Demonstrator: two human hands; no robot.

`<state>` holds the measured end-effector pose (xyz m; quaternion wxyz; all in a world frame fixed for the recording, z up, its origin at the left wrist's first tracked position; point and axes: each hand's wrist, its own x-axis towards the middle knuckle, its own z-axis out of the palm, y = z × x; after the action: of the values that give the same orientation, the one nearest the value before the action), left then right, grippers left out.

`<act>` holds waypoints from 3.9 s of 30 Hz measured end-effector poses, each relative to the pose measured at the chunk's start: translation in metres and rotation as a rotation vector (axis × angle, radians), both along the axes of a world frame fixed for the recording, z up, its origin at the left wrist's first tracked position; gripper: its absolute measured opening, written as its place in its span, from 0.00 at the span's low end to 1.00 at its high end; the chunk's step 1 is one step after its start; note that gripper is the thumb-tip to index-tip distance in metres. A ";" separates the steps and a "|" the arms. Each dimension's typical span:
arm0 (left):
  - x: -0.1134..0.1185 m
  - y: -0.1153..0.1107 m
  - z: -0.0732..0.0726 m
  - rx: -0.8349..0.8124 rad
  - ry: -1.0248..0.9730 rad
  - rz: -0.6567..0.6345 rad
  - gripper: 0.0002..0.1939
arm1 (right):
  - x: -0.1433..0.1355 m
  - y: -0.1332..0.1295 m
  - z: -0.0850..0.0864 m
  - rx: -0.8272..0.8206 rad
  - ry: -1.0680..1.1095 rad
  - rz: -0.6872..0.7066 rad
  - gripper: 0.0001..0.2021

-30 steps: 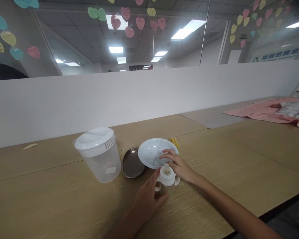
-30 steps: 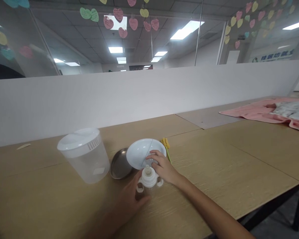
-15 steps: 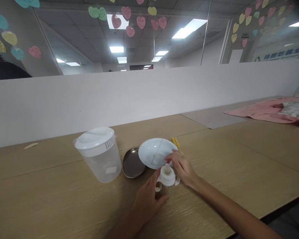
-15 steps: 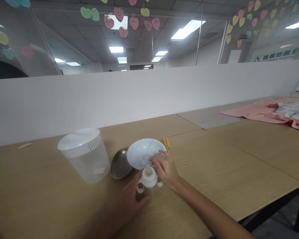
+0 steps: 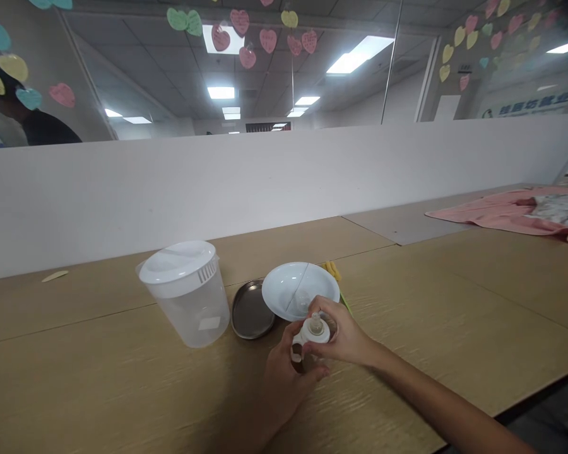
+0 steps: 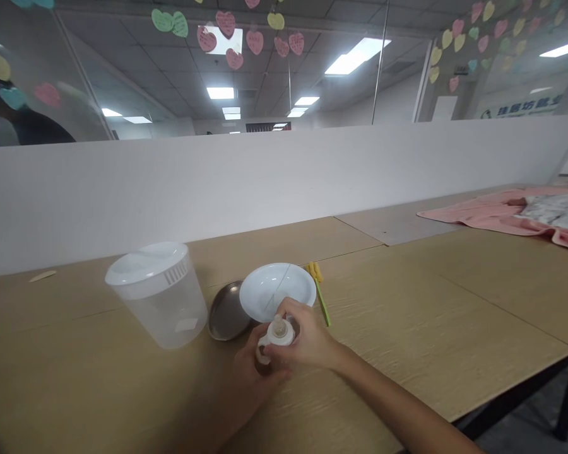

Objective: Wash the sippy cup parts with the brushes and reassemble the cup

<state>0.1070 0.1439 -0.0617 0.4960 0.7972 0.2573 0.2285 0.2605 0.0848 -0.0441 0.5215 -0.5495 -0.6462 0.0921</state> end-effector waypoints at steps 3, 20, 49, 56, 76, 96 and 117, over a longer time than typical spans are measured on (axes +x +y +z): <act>-0.002 0.002 0.001 0.022 0.015 -0.033 0.33 | 0.006 -0.001 0.004 -0.032 0.061 0.087 0.16; -0.009 0.003 -0.002 0.074 -0.023 -0.028 0.32 | 0.017 -0.003 -0.001 0.008 0.106 0.198 0.36; -0.008 0.002 0.004 0.028 -0.014 -0.043 0.28 | 0.021 -0.003 0.012 -0.057 0.541 0.085 0.18; -0.010 0.001 0.007 0.058 0.015 -0.016 0.28 | 0.042 -0.002 0.019 0.196 0.944 0.168 0.19; -0.010 0.004 0.006 0.078 0.024 -0.043 0.30 | 0.058 0.028 -0.021 0.047 0.551 -0.223 0.24; -0.010 0.004 0.004 0.061 0.005 -0.072 0.30 | 0.048 0.015 -0.015 0.003 0.064 -0.234 0.17; -0.009 0.005 0.001 0.091 0.010 -0.060 0.30 | 0.047 0.016 -0.009 0.015 0.475 -0.095 0.17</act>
<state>0.0980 0.1491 -0.0612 0.4645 0.8276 0.2249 0.2208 0.3076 0.1004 -0.0534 0.6668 -0.5382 -0.4794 0.1893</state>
